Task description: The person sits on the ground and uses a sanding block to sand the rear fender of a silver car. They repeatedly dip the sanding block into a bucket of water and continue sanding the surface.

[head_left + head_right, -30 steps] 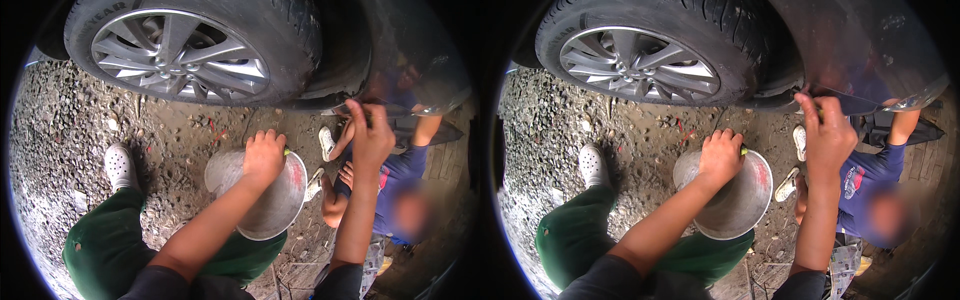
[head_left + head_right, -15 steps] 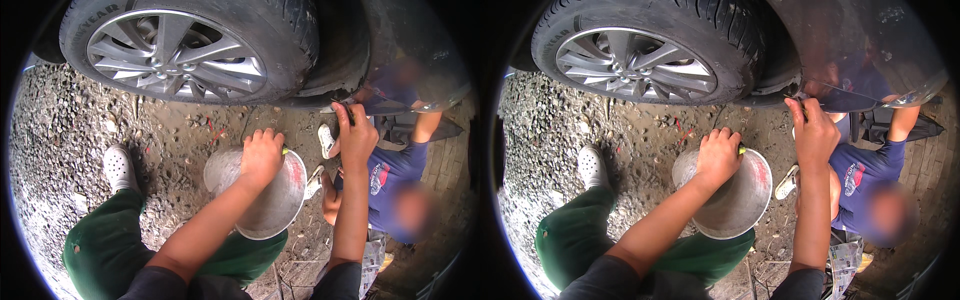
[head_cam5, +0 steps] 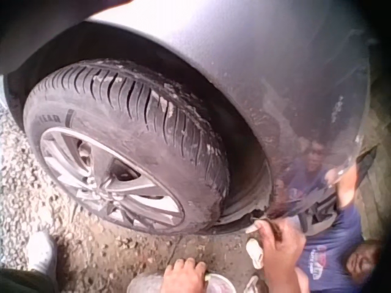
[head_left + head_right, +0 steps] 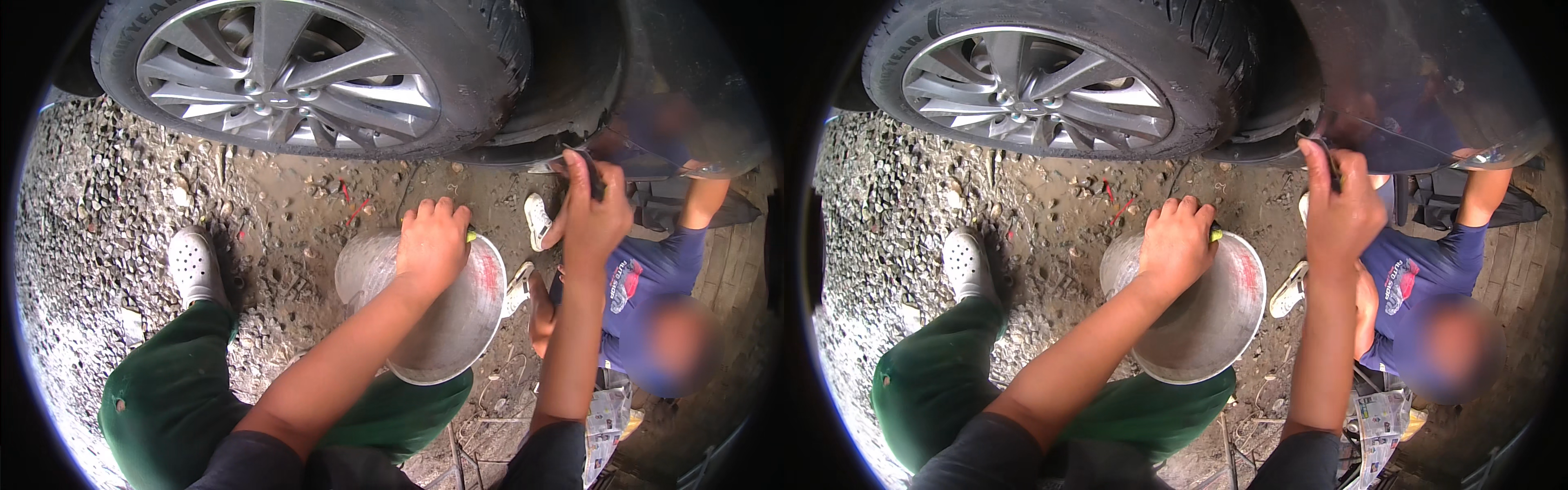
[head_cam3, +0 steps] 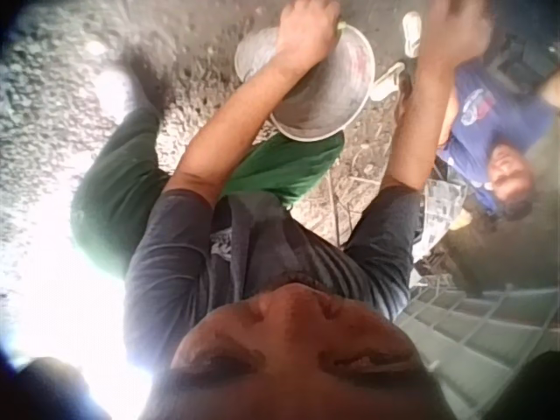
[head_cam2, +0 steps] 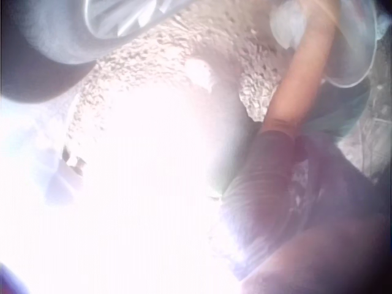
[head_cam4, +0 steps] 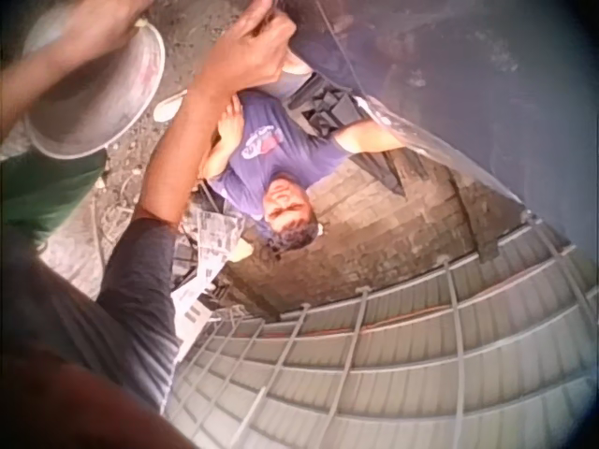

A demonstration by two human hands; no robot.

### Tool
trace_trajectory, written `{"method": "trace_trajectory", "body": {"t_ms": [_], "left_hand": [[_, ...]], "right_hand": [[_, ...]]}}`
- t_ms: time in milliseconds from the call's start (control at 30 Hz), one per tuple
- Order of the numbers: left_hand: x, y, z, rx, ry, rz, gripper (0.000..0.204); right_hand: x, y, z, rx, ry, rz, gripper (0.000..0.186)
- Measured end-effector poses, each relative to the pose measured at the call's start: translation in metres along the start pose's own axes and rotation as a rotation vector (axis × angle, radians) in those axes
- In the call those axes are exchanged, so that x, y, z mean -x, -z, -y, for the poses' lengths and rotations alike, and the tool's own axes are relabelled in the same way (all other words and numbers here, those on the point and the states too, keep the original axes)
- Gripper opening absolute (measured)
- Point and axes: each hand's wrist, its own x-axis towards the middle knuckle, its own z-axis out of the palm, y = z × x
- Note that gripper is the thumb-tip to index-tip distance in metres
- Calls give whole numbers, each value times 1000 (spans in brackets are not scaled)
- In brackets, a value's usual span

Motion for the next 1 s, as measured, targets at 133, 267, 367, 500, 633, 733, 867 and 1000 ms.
{"method": "trace_trajectory", "body": {"t_ms": [133,267,367,500,633,733,867,1000], "left_hand": [[2,-4,-6,17,-17,10,33],[1,0,-2,-3,-10,-1,34],[0,-2,-1,-4,-13,-9,35],[1,-5,-4,5,-22,-4,35],[-1,-1,1,1,-18,-24,35],[1,-4,-7,6,-8,-10,35],[-1,-1,-4,-22,-11,5,35],[-2,0,-1,-15,5,17,35]], "right_hand": [[37,-31,-45,271,177,86,31],[26,-26,-26,125,89,2,34],[30,-39,-38,147,150,-111,35],[42,-43,-47,297,233,27,34],[16,-17,-10,4,49,-81,32],[15,-8,-18,102,77,-24,32],[-4,13,0,147,132,-17,33],[-24,17,25,-91,147,-109,31]]}}
